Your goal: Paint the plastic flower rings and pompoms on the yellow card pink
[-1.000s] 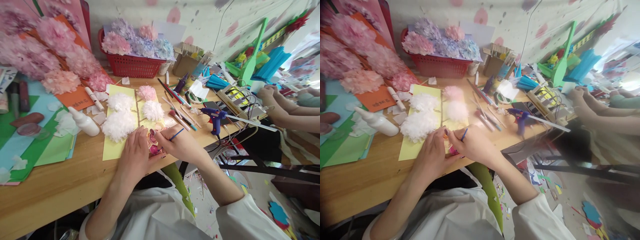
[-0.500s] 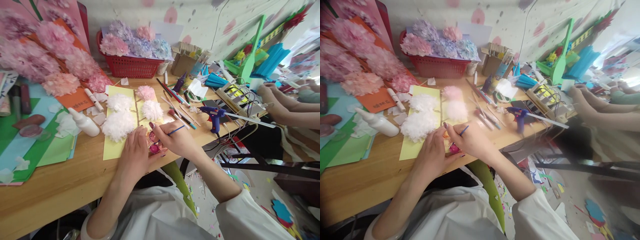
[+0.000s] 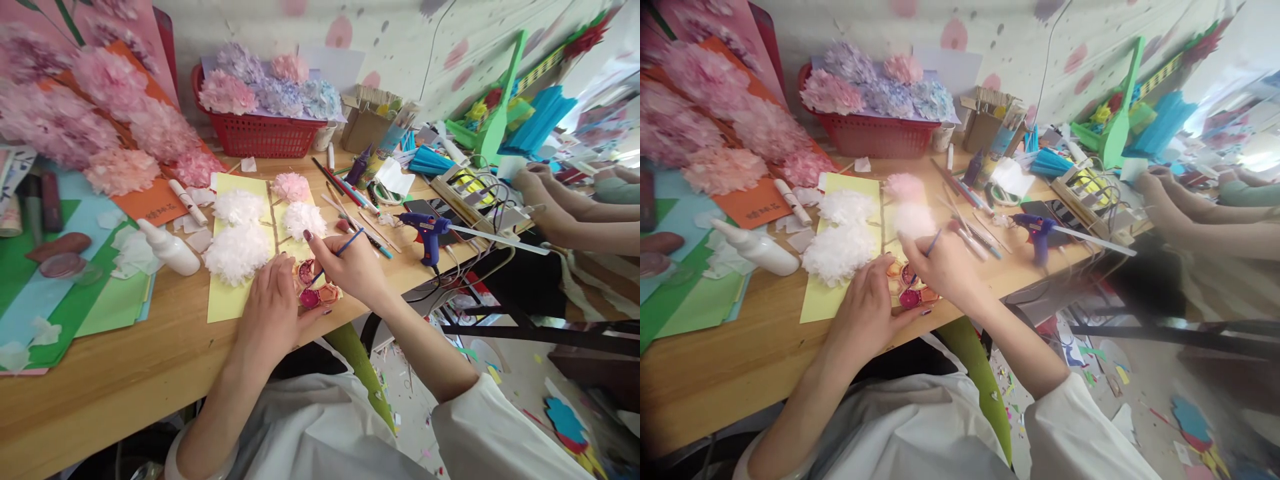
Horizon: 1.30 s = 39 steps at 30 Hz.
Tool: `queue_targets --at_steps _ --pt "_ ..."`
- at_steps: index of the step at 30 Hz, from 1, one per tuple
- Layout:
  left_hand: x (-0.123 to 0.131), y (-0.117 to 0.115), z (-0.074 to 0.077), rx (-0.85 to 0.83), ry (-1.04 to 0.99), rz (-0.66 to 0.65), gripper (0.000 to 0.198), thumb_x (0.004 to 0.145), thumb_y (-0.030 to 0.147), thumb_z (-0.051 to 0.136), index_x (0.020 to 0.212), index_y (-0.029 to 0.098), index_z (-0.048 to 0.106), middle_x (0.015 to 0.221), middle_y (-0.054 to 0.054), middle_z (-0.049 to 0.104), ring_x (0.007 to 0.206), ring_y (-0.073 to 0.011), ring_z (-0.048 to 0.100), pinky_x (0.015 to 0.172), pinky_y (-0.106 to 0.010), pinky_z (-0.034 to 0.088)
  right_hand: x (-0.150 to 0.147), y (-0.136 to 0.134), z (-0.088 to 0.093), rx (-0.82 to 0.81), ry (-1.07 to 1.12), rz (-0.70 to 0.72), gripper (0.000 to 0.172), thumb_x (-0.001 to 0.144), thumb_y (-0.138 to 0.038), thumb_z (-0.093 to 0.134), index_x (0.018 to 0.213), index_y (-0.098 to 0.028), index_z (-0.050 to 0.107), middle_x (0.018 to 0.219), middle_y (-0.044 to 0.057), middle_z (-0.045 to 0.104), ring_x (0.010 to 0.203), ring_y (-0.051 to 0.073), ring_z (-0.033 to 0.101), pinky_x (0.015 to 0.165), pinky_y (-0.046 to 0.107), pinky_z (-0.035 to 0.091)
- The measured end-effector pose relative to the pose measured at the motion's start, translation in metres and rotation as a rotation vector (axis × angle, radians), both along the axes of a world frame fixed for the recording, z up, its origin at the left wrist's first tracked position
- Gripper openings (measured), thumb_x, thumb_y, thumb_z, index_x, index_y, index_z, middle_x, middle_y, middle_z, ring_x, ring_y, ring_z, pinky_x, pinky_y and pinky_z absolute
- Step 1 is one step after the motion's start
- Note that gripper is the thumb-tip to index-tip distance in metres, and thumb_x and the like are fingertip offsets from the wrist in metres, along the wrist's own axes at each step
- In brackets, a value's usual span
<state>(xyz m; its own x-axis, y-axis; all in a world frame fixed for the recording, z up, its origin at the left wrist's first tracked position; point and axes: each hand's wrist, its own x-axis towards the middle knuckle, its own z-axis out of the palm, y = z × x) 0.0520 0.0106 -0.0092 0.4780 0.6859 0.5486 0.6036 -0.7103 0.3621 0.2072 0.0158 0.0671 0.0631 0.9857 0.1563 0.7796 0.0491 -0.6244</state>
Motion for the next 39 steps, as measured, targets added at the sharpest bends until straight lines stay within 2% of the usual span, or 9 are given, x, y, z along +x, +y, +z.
queue_targets --at_steps 6,11,15,18,21,27,30,35,39 --pt "0.000 0.000 0.001 -0.015 0.005 -0.008 0.086 0.079 0.053 0.075 0.137 0.007 0.033 0.128 -0.029 0.059 0.125 -0.0434 0.057 0.097 -0.058 0.054 0.007 0.006 -0.004 -0.093 0.105 -0.125 0.063 0.100 -0.047 0.044 0.046 -0.019 0.057 0.035 -0.004 0.047 0.037 0.008 0.044 0.061 0.029 0.041" --pt "-0.001 0.000 0.002 -0.017 0.011 -0.018 0.087 0.078 0.053 0.077 0.136 0.007 0.033 0.130 -0.029 0.057 0.125 -0.0440 0.056 0.098 -0.058 0.053 0.014 0.006 -0.005 -0.149 0.167 -0.158 0.064 0.099 -0.046 0.045 0.042 -0.020 0.053 0.033 -0.002 0.047 0.038 0.009 0.046 0.058 0.027 0.041" --pt "0.000 0.000 0.003 -0.032 0.023 -0.017 0.085 0.078 0.053 0.077 0.135 0.007 0.034 0.127 -0.028 0.059 0.124 -0.0438 0.057 0.098 -0.057 0.053 0.014 -0.001 -0.002 -0.057 0.110 -0.057 0.063 0.101 -0.047 0.042 0.045 -0.019 0.052 0.038 -0.003 0.048 0.039 0.008 0.041 0.052 0.027 0.035" --pt "0.000 0.000 0.001 -0.024 -0.006 -0.002 0.085 0.080 0.057 0.072 0.137 0.009 0.032 0.129 -0.027 0.058 0.124 -0.0431 0.057 0.097 -0.057 0.053 0.009 -0.008 0.001 0.023 0.007 0.061 0.064 0.101 -0.047 0.042 0.044 -0.019 0.041 0.039 -0.004 0.041 0.039 0.006 0.030 0.049 0.027 0.028" --pt "0.001 0.000 -0.001 -0.022 -0.018 -0.013 0.083 0.083 0.058 0.069 0.139 0.009 0.032 0.131 -0.027 0.057 0.125 -0.0437 0.056 0.098 -0.059 0.053 0.005 -0.013 0.003 0.029 0.013 0.175 0.064 0.102 -0.053 0.040 0.048 -0.019 0.035 0.043 -0.005 0.036 0.043 0.007 0.027 0.047 0.028 0.024" --pt "0.000 0.001 -0.002 -0.016 -0.031 -0.032 0.079 0.086 0.056 0.066 0.138 0.007 0.033 0.130 -0.030 0.057 0.125 -0.0431 0.055 0.097 -0.060 0.053 0.006 -0.022 0.000 0.128 -0.034 0.236 0.057 0.105 -0.041 0.038 0.053 -0.019 0.032 0.050 -0.006 0.029 0.049 0.008 0.022 0.050 0.028 0.021" --pt "0.000 0.001 -0.002 -0.006 -0.025 -0.031 0.081 0.085 0.056 0.068 0.139 0.006 0.033 0.130 -0.030 0.057 0.125 -0.0434 0.056 0.097 -0.059 0.052 0.006 -0.025 -0.001 0.159 -0.041 0.195 0.056 0.105 -0.039 0.039 0.053 -0.019 0.033 0.050 -0.006 0.030 0.049 0.008 0.023 0.050 0.028 0.021" --pt "0.000 0.001 -0.004 0.000 -0.005 -0.013 0.084 0.084 0.057 0.068 0.140 0.005 0.032 0.130 -0.030 0.057 0.125 -0.0446 0.056 0.097 -0.059 0.053 0.003 -0.025 0.000 0.120 -0.013 0.250 0.055 0.105 -0.040 0.039 0.054 -0.020 0.036 0.049 -0.005 0.038 0.047 0.007 0.029 0.050 0.027 0.025" --pt "0.000 0.001 -0.004 -0.006 -0.015 -0.011 0.085 0.084 0.058 0.068 0.140 0.005 0.032 0.130 -0.030 0.057 0.124 -0.0443 0.056 0.097 -0.060 0.052 0.004 -0.023 0.002 0.081 -0.020 0.261 0.057 0.105 -0.042 0.037 0.053 -0.020 0.034 0.047 -0.005 0.037 0.047 0.008 0.028 0.050 0.028 0.024"
